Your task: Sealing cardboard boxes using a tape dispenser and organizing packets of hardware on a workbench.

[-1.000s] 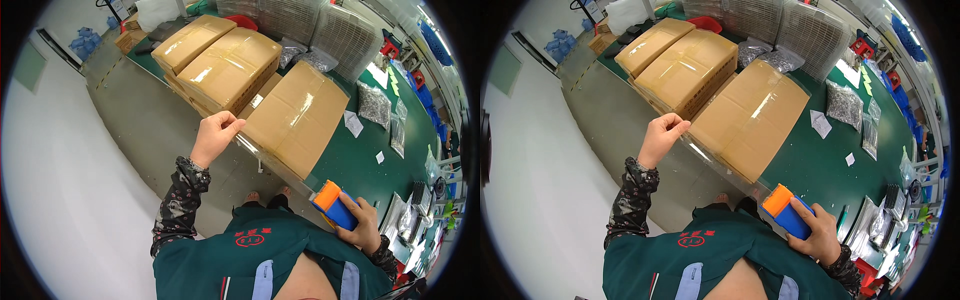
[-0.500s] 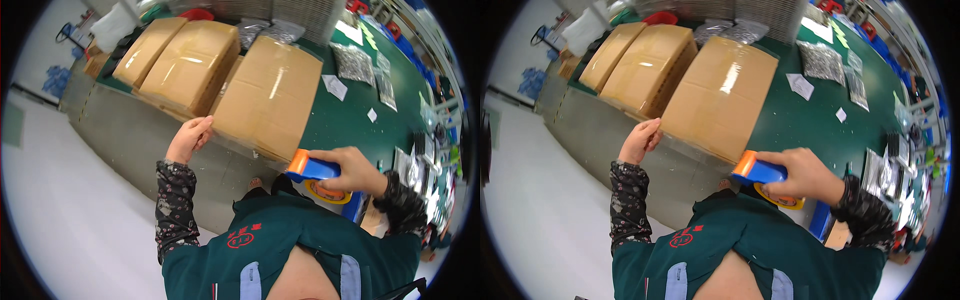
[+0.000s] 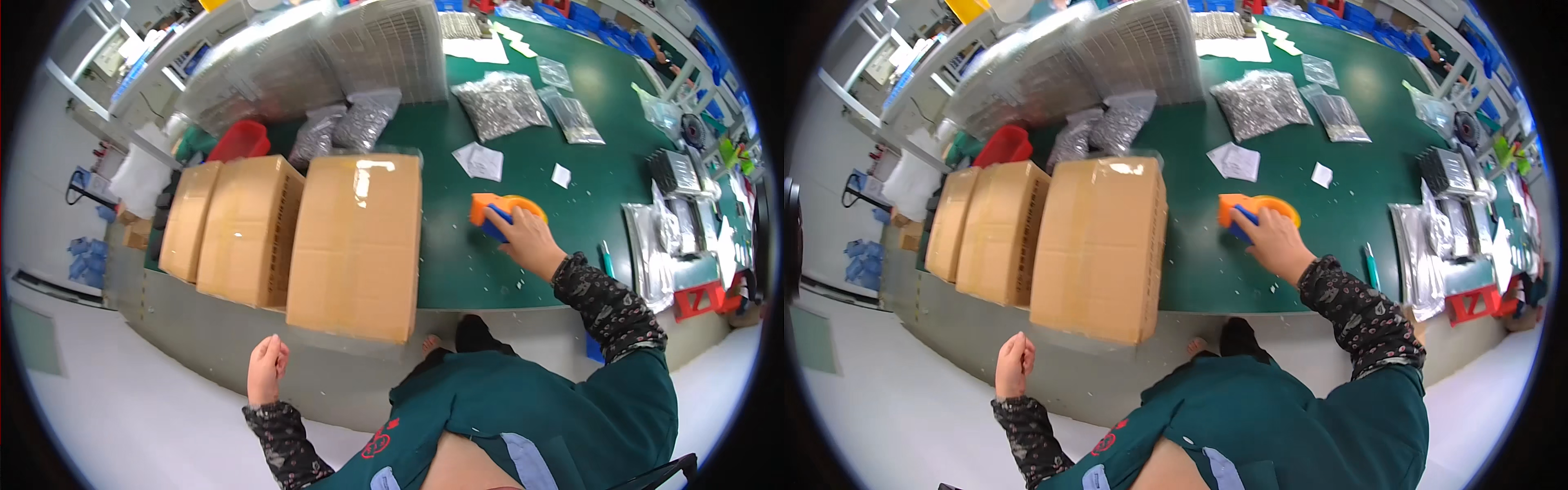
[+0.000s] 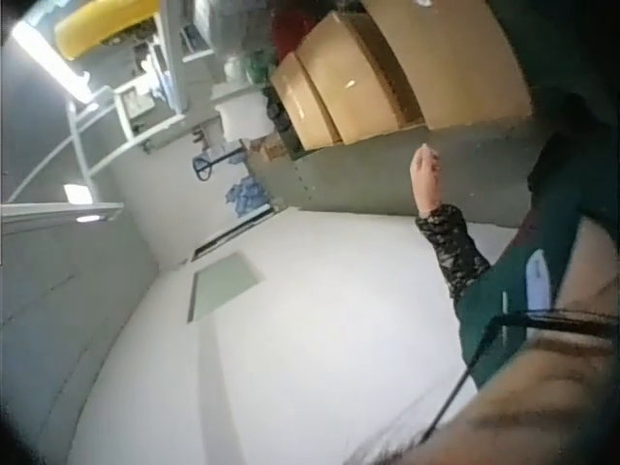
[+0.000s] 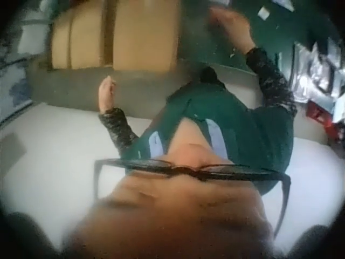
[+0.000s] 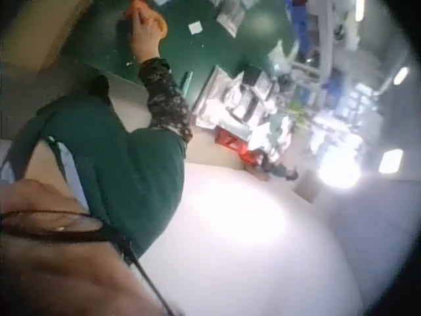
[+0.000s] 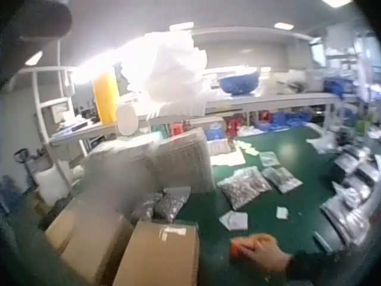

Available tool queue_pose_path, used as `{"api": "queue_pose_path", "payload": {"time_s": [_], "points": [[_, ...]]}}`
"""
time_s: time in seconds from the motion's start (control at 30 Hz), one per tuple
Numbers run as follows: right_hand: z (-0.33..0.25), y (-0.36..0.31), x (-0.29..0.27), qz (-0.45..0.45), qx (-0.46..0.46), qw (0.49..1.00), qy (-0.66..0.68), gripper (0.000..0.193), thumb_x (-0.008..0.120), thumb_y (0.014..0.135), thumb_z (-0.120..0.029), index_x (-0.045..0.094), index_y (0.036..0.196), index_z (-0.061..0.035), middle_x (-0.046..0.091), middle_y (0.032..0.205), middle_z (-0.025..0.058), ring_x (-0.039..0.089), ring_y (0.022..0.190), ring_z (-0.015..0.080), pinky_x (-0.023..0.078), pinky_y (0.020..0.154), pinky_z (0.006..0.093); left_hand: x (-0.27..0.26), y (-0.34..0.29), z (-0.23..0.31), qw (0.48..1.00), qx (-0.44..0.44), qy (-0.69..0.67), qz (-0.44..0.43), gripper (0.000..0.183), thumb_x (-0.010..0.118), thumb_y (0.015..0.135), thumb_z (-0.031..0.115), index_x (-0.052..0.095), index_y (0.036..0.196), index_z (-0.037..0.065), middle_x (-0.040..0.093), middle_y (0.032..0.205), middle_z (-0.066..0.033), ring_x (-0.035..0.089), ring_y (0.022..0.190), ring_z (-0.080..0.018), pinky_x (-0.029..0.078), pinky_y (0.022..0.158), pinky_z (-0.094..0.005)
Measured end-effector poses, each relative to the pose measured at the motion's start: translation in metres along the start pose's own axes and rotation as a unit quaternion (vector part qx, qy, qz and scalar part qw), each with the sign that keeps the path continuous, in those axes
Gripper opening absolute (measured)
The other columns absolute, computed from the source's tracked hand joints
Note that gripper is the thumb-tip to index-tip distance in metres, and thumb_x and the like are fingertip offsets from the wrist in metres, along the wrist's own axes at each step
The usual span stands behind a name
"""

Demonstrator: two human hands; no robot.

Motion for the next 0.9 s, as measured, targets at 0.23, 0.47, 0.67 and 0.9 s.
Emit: {"api": "queue_pose_path", "payload": {"time_s": [0.23, 0.47, 0.67, 0.9], "points": [[0.023, 0.010, -0.004, 0.169, 0.024, 0.975, -0.139, 0.052, 0.058, 0.071, -0.008, 0.046, 0.121, -0.0123, 0.047, 0.108, 0.0195, 0.048, 0.101, 0.0319, 0.040, 0.082, 0.0388, 0.047, -0.021, 0.166, 0.976, 0.141, 0.153, 0.062, 0.019, 0.051, 0.089, 0.020, 0.055, 0.084, 0.002, 0.052, 0.067, 0.0021, 0.042, 0.057, -0.0029, 0.033, 0.050, -0.0167], [-0.042, 0.099, 0.000, 0.156, 0.005, 0.871, 0.465, 0.055, 0.057, 0.082, -0.036, 0.046, 0.118, 0.0039, 0.044, 0.117, 0.0245, 0.039, 0.114, 0.0354, 0.032, 0.097, 0.0389, 0.114, 0.116, 0.186, 0.946, 0.183, 0.266, 0.039, 0.052, 0.058, 0.083, 0.025, 0.043, 0.121, -0.008, 0.052, 0.119, -0.0191, 0.047, 0.114, -0.0240, 0.037, 0.094, -0.0319], [-0.045, 0.150, 0.018, 0.072, 0.078, 0.796, 0.596, 0.040, 0.053, 0.084, -0.033, 0.061, 0.097, 0.0046, 0.061, 0.091, 0.0168, 0.056, 0.094, 0.0258, 0.042, 0.082, 0.0345, 0.138, 0.177, 0.187, 0.968, 0.154, 0.186, 0.067, 0.043, 0.059, 0.083, 0.025, 0.051, 0.112, -0.005, 0.058, 0.108, -0.0128, 0.052, 0.102, -0.0189, 0.039, 0.087, -0.0279], [-0.065, 0.163, 0.051, -0.055, 0.127, 0.612, 0.779, 0.032, 0.051, 0.086, -0.024, 0.063, 0.094, 0.0041, 0.064, 0.084, 0.0100, 0.057, 0.076, 0.0128, 0.044, 0.072, 0.0256, 0.152, 0.185, 0.183, 0.996, 0.089, 0.024, -0.001, 0.013, 0.057, 0.081, 0.014, 0.058, 0.084, 0.002, 0.060, 0.086, -0.0037, 0.053, 0.080, -0.0120, 0.041, 0.074, -0.0239]]}}
Point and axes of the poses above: each hand's wrist, its own y-axis towards the middle knuckle, its own x-axis out of the palm, z = x × y, the point moved 10 cm from there along y, towards the middle knuckle
